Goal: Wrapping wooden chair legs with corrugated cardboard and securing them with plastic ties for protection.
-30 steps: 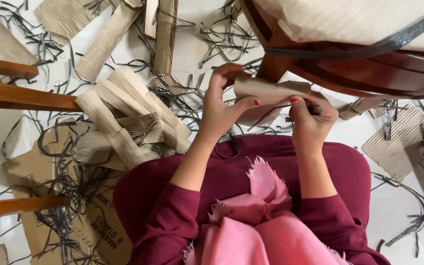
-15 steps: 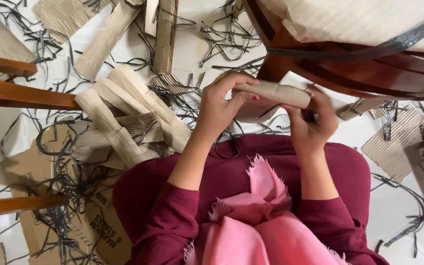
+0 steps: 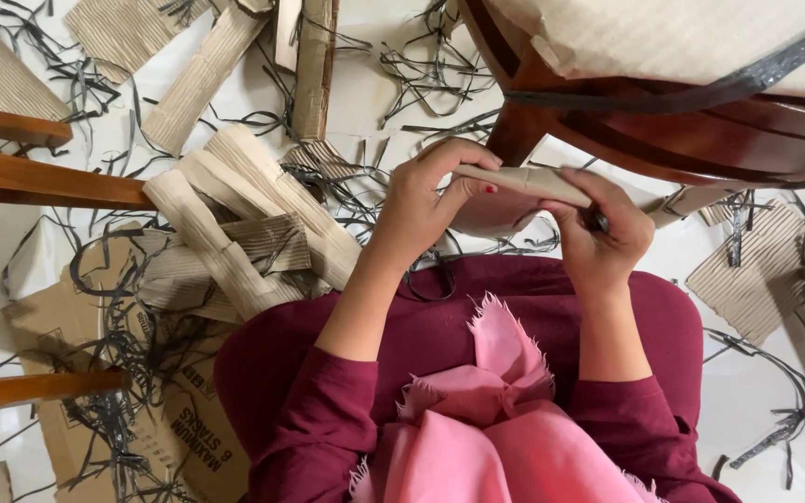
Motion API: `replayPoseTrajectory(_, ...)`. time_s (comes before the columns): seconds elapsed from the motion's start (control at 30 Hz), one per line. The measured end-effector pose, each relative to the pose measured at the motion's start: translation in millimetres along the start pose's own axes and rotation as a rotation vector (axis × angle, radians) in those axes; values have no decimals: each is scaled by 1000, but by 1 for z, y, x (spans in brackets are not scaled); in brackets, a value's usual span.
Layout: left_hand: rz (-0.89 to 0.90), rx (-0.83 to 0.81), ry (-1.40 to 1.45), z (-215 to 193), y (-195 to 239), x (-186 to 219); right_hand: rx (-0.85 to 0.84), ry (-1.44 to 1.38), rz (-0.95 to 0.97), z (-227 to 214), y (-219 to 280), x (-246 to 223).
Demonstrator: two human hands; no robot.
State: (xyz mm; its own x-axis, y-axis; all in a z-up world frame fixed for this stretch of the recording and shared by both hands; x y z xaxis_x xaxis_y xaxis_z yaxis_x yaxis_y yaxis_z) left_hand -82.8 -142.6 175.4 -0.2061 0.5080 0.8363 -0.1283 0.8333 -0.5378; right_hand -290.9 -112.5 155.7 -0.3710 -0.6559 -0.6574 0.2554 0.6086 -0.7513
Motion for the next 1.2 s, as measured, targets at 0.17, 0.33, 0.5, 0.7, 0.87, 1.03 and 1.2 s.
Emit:
replayPoseTrajectory(0.17, -32, 127, 43, 2, 1, -20, 77, -35, 127, -5, 6, 24)
replayPoseTrajectory(0.33, 10, 278, 75, 1, -13, -15, 227, -128, 297, -3, 18, 59)
replayPoseTrajectory(0.5, 43, 337, 165, 7, -21, -18, 308, -90, 545, 12, 5, 50)
replayPoseTrajectory(0.7, -147, 394, 306, 22, -7, -64, 600, -254, 687, 22, 20, 83)
replayPoseTrajectory(0.87, -27, 333, 254, 20, -7, -41, 542, -132, 525, 28, 26, 75)
replayPoseTrajectory(1.03, 88, 390, 32, 26, 3, -35, 249, 37, 422, 28, 29, 65)
replayPoseTrajectory(1.2, 199, 419, -140, 32, -2, -6, 15, 76, 476, 8, 15, 55)
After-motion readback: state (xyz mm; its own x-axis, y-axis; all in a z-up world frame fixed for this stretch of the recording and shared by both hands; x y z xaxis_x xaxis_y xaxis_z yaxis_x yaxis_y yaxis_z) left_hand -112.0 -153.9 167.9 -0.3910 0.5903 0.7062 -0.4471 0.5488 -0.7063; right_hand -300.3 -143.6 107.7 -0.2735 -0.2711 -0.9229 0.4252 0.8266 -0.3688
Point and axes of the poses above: each hand's wrist, its own y-axis away from the middle knuckle, its own z-axis out of the palm, x = y × z, the point moved 10 cm from there along -y, towards the middle knuckle, and after that the axes turned 14 degrees about x, right-handed, at the moved point
